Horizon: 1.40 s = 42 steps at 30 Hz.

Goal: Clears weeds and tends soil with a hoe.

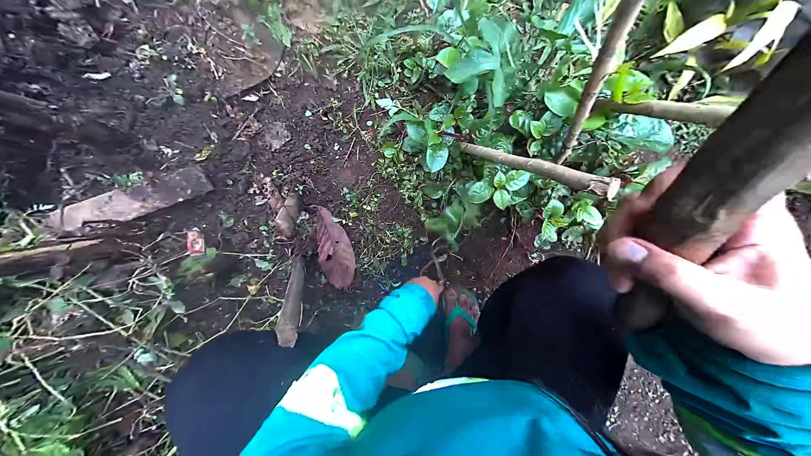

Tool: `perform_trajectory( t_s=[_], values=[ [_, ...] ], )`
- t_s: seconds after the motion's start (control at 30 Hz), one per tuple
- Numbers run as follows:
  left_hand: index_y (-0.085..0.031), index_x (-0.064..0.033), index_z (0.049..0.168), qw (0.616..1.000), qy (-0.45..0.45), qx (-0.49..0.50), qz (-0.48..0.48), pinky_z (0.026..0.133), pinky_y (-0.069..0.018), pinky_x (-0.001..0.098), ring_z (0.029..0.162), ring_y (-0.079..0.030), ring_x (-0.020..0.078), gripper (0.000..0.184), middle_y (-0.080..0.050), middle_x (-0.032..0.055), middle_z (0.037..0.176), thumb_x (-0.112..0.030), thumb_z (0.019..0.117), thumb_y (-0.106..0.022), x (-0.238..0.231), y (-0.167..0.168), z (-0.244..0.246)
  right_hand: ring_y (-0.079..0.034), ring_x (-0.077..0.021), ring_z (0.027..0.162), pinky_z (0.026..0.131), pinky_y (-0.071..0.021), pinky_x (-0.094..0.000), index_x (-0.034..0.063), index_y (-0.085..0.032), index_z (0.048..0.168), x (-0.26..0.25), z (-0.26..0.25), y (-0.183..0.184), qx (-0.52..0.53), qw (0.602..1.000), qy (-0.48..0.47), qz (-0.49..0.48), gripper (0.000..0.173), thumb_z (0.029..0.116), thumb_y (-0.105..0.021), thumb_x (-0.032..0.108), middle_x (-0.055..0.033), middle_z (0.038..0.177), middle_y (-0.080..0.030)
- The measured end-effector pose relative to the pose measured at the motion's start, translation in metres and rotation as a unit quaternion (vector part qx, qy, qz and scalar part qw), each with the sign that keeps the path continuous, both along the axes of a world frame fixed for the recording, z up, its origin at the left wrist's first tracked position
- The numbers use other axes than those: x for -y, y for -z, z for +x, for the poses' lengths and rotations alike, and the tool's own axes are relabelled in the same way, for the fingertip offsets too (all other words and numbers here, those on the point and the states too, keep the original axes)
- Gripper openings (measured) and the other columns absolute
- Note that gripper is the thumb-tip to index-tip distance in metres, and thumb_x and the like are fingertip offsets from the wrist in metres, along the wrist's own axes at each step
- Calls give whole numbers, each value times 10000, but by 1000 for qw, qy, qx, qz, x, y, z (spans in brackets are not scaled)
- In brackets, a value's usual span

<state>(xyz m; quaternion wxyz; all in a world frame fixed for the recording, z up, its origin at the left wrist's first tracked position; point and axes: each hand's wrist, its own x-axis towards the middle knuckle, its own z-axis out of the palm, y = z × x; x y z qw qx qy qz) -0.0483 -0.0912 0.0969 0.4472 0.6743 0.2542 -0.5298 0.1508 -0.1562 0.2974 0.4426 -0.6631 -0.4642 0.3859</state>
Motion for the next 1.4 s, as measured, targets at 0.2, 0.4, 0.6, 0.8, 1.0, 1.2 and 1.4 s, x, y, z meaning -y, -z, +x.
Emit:
perform_trajectory(
  t_s=[0.2, 0.4, 0.6, 0.8, 1.0, 1.2, 1.4],
  values=[
    [-501, 68, 1451, 942, -275, 106, 163, 1066, -463, 645, 1283, -579, 482, 826, -539, 323, 1433, -506, 915, -755, -61, 7, 4, -597, 8, 589, 501, -546, -170, 252, -523, 1252, 37, 23, -6, 80, 993, 79, -24, 394, 932, -731, 355, 130, 851, -631],
    [-519, -38, 1487, 947, -165, 164, 222, 1107, -372, 682, 1348, -523, 468, 667, -510, 275, 1496, -454, 988, -672, -28, 85, 53, -588, 40, 659, 575, -539, -176, 183, -503, 1319, 57, 13, -20, 247, 965, 22, -88, 466, 960, -654, 438, 86, 865, -615],
    [-733, 19, 1208, 964, 2, 87, 250, 1192, -93, 762, 1478, -298, 541, 309, -507, 300, 1491, -188, 985, -678, -70, 44, 28, -572, -157, 608, 543, -489, -296, 18, -550, 1271, 95, 10, -24, 398, 900, -45, -171, 443, 1022, -539, 384, -115, 783, -611],
    [-674, 54, 1200, 925, -199, 178, 271, 956, -513, 677, 1192, -625, 499, 295, -634, 306, 1280, -146, 1038, -530, -76, -10, 34, -682, -488, 688, 570, -536, -623, -60, -581, 1287, 131, 17, -6, 482, 821, -74, -297, 438, 989, -499, 251, -275, 910, -669],
    [-667, 14, 1306, 893, -9, 423, 157, 1117, -468, 537, 1330, -572, 392, 391, -642, 202, 1369, 88, 925, -625, -6, 109, 91, -681, -534, 917, 771, -536, -674, -19, -511, 1419, 120, 48, 76, 405, 799, -49, -441, 414, 1048, -586, 148, -333, 1071, -652],
    [-377, 74, 1541, 913, 52, 310, 261, 1208, -318, 561, 1490, -366, 446, 527, -360, 257, 1623, 38, 1026, -487, -40, 114, 117, -669, -566, 979, 810, -509, -730, -5, -461, 1492, 135, 54, 98, 348, 827, 66, -437, 496, 1037, -601, 135, -355, 1162, -648],
    [-468, 81, 1448, 945, 89, 162, 270, 1066, -440, 613, 1347, -516, 488, 396, -540, 318, 1427, -42, 1073, -438, -49, 101, 143, -677, -544, 936, 777, -522, -712, 1, -466, 1484, 133, 53, 93, 343, 828, 78, -437, 498, 1022, -618, 105, -330, 1122, -658]
  ],
)
